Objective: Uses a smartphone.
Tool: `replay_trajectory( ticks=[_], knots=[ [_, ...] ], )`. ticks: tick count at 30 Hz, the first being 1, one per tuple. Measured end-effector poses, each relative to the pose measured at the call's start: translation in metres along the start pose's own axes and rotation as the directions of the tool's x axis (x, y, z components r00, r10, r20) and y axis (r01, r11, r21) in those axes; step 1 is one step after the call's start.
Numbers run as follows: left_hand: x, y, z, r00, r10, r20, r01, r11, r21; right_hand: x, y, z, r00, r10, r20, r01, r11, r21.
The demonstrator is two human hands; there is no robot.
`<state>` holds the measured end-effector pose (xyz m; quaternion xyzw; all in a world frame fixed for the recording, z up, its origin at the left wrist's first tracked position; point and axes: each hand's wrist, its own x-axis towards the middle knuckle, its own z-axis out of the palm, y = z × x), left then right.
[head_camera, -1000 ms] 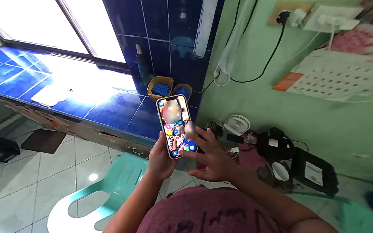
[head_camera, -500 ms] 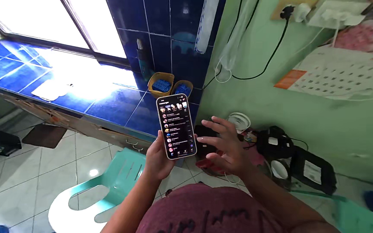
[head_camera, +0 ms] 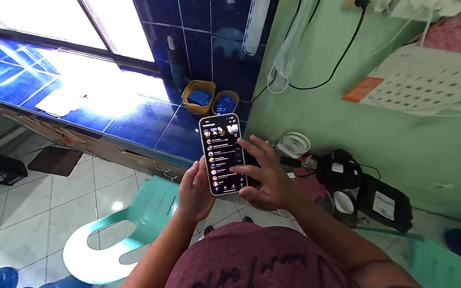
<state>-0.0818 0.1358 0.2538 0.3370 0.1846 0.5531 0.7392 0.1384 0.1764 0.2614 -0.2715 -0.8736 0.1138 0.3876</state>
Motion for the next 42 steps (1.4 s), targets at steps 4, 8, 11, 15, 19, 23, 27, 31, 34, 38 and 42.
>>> replay_trajectory(
  ticks=[4, 8, 11, 15, 19, 23, 27, 31, 34, 38, 42],
  knots=[
    [-0.003, -0.002, -0.002, 0.998, 0.027, 0.057, -0.028, 0.999, 0.019, 0.004, 0.002, -0.003, 0.999, 0.021, -0.042, -0.022, 1.000, -0.022],
    [-0.004, -0.002, -0.001, 0.998, 0.027, 0.062, -0.028, 0.999, 0.025, 0.003, -0.001, -0.003, 0.998, -0.010, -0.060, 0.010, 1.000, 0.006],
    [-0.004, -0.002, -0.001, 0.996, 0.029, 0.084, -0.030, 1.000, 0.005, 0.001, -0.004, -0.003, 0.999, -0.036, -0.038, 0.037, 0.999, 0.028],
    [-0.004, 0.000, -0.001, 0.997, 0.024, 0.076, -0.023, 1.000, -0.006, -0.002, -0.004, 0.000, 0.997, -0.071, -0.017, 0.071, 0.997, 0.031],
    [-0.004, 0.001, -0.002, 0.996, 0.011, 0.083, -0.008, 1.000, -0.028, -0.003, -0.005, 0.001, 0.997, -0.077, 0.003, 0.077, 0.997, 0.031],
    [-0.004, 0.002, -0.004, 0.994, 0.003, 0.110, -0.001, 1.000, -0.023, 0.001, -0.005, 0.000, 0.999, 0.021, -0.046, -0.021, 1.000, 0.007],
    [-0.004, 0.003, -0.004, 0.991, -0.007, 0.135, 0.011, 1.000, -0.028, 0.004, -0.003, -0.001, 0.993, 0.078, -0.086, -0.078, 0.997, 0.002],
    [-0.002, 0.004, -0.004, 0.986, 0.002, 0.170, 0.001, 1.000, -0.018, 0.006, -0.005, -0.002, 0.994, 0.042, -0.097, -0.043, 0.999, -0.012],
    [-0.001, 0.004, -0.003, 0.984, 0.003, 0.181, -0.003, 1.000, -0.002, 0.012, -0.006, -0.002, 0.993, 0.003, -0.115, -0.011, 0.998, -0.067],
    [0.001, 0.003, -0.003, 0.985, 0.013, 0.175, -0.017, 1.000, 0.023, 0.016, -0.004, -0.004, 0.993, 0.006, -0.116, -0.017, 0.996, -0.093],
    [0.002, 0.005, 0.000, 0.995, 0.038, 0.095, -0.046, 0.995, 0.089, 0.007, -0.004, -0.009, 0.953, 0.125, -0.276, -0.105, 0.991, 0.085]
  ],
)
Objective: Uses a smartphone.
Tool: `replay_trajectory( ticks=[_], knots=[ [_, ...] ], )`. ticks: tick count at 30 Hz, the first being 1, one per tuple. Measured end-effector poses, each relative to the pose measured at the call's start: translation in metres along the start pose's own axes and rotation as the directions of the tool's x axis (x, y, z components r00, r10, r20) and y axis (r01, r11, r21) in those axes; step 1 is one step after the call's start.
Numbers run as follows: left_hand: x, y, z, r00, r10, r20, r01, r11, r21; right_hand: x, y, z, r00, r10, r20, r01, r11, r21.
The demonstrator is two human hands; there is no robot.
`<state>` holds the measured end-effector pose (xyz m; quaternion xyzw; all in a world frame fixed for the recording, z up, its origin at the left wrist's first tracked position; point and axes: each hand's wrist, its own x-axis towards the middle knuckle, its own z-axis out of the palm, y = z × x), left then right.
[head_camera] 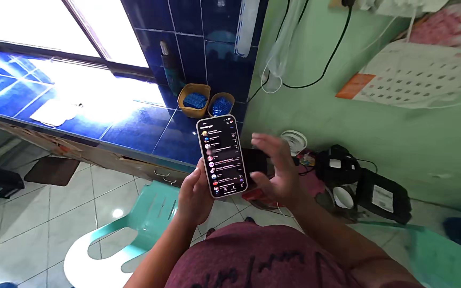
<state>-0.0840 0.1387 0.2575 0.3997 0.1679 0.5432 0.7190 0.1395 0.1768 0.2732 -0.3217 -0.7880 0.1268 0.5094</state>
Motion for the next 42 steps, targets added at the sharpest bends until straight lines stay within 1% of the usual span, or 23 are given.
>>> replay_trajectory(
  ticks=[1, 2, 3, 4, 5, 6, 7, 8, 9, 11, 13, 16, 19, 23, 28, 32, 36, 40, 42],
  knots=[
    [0.001, 0.000, 0.001, 1.000, 0.005, -0.022, -0.005, 1.000, 0.030, -0.004, 0.001, 0.000, 0.994, 0.108, 0.019, -0.109, 0.992, 0.070],
    [0.002, 0.000, 0.001, 0.999, 0.012, -0.038, -0.010, 0.998, 0.055, -0.006, 0.002, 0.001, 0.966, 0.239, 0.101, -0.253, 0.954, 0.163],
    [0.003, 0.000, 0.001, 0.999, 0.013, -0.053, -0.009, 0.997, 0.073, -0.007, 0.004, 0.003, 0.901, 0.366, 0.234, -0.422, 0.865, 0.272],
    [0.003, -0.001, 0.002, 0.998, 0.008, -0.064, -0.003, 0.997, 0.080, -0.008, 0.005, 0.005, 0.813, 0.438, 0.383, -0.570, 0.732, 0.374],
    [0.004, -0.003, 0.002, 0.997, -0.003, -0.075, 0.010, 0.996, 0.090, -0.008, 0.005, 0.008, 0.726, 0.462, 0.510, -0.683, 0.574, 0.453],
    [0.005, -0.005, 0.002, 0.997, -0.018, -0.080, 0.025, 0.995, 0.094, -0.010, 0.004, 0.011, 0.672, 0.452, 0.586, -0.740, 0.436, 0.513],
    [0.006, -0.007, 0.001, 0.996, -0.034, -0.081, 0.043, 0.994, 0.103, -0.012, 0.004, 0.014, 0.655, 0.433, 0.620, -0.755, 0.342, 0.559],
    [0.007, -0.008, 0.000, 0.996, -0.058, -0.073, 0.067, 0.990, 0.122, -0.014, 0.005, 0.016, 0.653, 0.415, 0.633, -0.755, 0.285, 0.591],
    [0.008, -0.008, -0.002, 0.994, -0.089, -0.063, 0.098, 0.983, 0.157, -0.015, 0.006, 0.017, 0.653, 0.408, 0.638, -0.753, 0.260, 0.605],
    [0.010, -0.003, -0.007, 0.987, -0.160, -0.034, 0.163, 0.957, 0.238, -0.017, 0.009, 0.015, 0.651, 0.400, 0.645, -0.755, 0.254, 0.605],
    [0.011, 0.001, -0.011, 0.980, -0.199, -0.010, 0.193, 0.937, 0.291, -0.019, 0.011, 0.010, 0.649, 0.380, 0.659, -0.759, 0.264, 0.595],
    [0.012, -0.003, -0.013, 0.975, -0.218, 0.037, 0.199, 0.938, 0.284, -0.022, 0.013, 0.006, 0.650, 0.359, 0.669, -0.759, 0.266, 0.595],
    [0.016, -0.009, -0.013, 0.977, -0.204, 0.067, 0.178, 0.944, 0.277, -0.024, 0.017, 0.007, 0.675, 0.346, 0.652, -0.736, 0.253, 0.627],
    [0.021, -0.012, -0.009, 0.982, -0.177, 0.057, 0.156, 0.949, 0.273, -0.023, 0.020, 0.006, 0.688, 0.353, 0.634, -0.722, 0.248, 0.646],
    [0.025, -0.014, -0.008, 0.985, -0.160, 0.065, 0.136, 0.953, 0.271, -0.021, 0.021, 0.007, 0.677, 0.403, 0.616, -0.728, 0.243, 0.641],
    [0.026, -0.015, -0.007, 0.988, -0.153, 0.037, 0.136, 0.946, 0.293, -0.020, 0.021, 0.006, 0.678, 0.408, 0.611, -0.728, 0.258, 0.635],
    [0.026, -0.016, -0.008, 0.991, -0.132, 0.033, 0.117, 0.952, 0.282, -0.015, 0.017, 0.007, 0.666, 0.437, 0.605, -0.738, 0.265, 0.621],
    [0.026, -0.018, -0.008, 0.993, -0.113, 0.036, 0.098, 0.953, 0.287, -0.014, 0.019, 0.010, 0.674, 0.442, 0.592, -0.730, 0.275, 0.626],
    [0.026, -0.019, -0.007, 0.994, -0.104, 0.025, 0.092, 0.951, 0.296, -0.013, 0.017, 0.012, 0.666, 0.478, 0.572, -0.733, 0.280, 0.619]
  ],
)
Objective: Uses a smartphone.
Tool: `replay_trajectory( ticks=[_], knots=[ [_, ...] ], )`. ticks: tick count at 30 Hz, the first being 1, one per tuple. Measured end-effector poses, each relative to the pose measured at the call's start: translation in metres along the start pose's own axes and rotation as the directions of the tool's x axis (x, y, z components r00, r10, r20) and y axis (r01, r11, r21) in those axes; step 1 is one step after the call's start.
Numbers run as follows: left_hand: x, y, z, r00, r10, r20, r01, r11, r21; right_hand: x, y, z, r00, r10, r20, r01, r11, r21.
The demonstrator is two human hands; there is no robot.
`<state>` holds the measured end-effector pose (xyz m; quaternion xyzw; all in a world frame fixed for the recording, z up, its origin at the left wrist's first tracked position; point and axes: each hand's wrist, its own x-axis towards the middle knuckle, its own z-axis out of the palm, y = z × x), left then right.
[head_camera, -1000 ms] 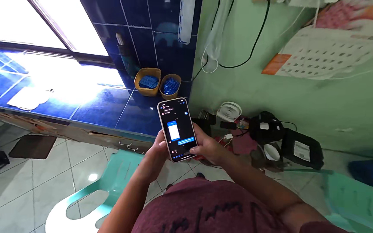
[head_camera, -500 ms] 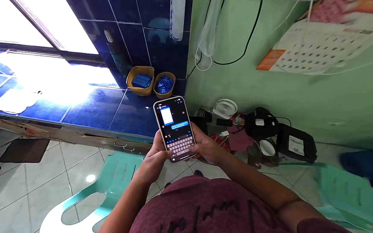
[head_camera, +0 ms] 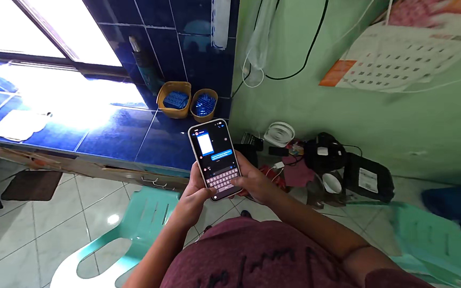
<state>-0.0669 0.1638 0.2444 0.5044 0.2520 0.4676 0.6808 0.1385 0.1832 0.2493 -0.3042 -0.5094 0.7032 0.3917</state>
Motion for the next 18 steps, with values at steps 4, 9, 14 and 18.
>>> replay_trajectory(
  ticks=[4, 9, 14, 18],
  knots=[
    [0.001, -0.001, 0.005, 0.999, 0.015, -0.046, -0.014, 1.000, 0.017, 0.002, 0.002, 0.004, 0.998, -0.002, -0.060, 0.000, 1.000, -0.019],
    [0.001, -0.001, 0.010, 0.993, 0.031, -0.110, -0.027, 0.999, 0.040, 0.004, 0.004, 0.011, 0.990, -0.028, -0.137, 0.018, 0.997, -0.075],
    [0.004, -0.002, 0.017, 0.958, 0.023, -0.285, -0.008, 0.998, 0.056, 0.004, 0.009, 0.006, 0.999, -0.039, -0.006, 0.039, 0.999, -0.034],
    [0.002, -0.004, 0.013, 0.961, 0.021, -0.277, -0.016, 1.000, 0.020, 0.004, 0.007, 0.007, 0.999, -0.029, 0.020, 0.031, 0.993, -0.113]
  ],
)
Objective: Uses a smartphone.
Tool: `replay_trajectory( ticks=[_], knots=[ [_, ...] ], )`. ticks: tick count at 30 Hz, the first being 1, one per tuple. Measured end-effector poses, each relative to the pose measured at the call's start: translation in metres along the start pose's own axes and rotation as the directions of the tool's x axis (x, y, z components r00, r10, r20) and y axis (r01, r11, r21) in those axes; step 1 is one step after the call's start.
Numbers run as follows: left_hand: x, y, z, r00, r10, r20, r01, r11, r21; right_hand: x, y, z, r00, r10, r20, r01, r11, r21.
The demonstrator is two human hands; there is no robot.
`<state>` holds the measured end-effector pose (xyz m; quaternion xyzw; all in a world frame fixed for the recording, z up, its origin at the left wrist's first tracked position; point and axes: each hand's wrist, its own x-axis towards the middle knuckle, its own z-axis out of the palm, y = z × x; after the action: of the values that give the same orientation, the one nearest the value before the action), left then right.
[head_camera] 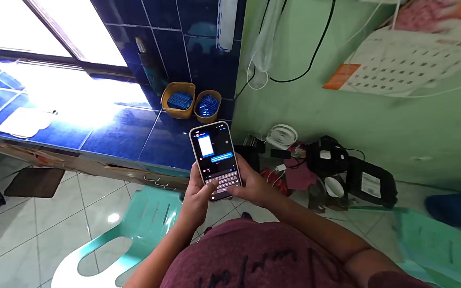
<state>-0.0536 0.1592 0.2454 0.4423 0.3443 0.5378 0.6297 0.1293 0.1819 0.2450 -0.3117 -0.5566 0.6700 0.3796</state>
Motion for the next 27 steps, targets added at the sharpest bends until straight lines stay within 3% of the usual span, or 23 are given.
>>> replay_trajectory(
  ticks=[13, 22, 27],
  knots=[
    [-0.002, -0.003, -0.008, 0.979, 0.061, 0.193, -0.058, 0.998, -0.023, 0.001, -0.006, 0.005, 0.990, 0.024, -0.143, -0.020, 0.999, 0.027],
    [-0.002, 0.000, -0.011, 0.983, 0.047, 0.179, -0.053, 0.998, 0.029, 0.000, 0.004, -0.007, 0.999, -0.008, 0.035, 0.003, 0.992, 0.129],
    [-0.003, 0.000, -0.009, 0.979, 0.033, 0.199, -0.035, 0.999, 0.008, -0.001, 0.000, -0.001, 0.998, 0.036, -0.052, -0.033, 0.997, 0.067]
  ],
)
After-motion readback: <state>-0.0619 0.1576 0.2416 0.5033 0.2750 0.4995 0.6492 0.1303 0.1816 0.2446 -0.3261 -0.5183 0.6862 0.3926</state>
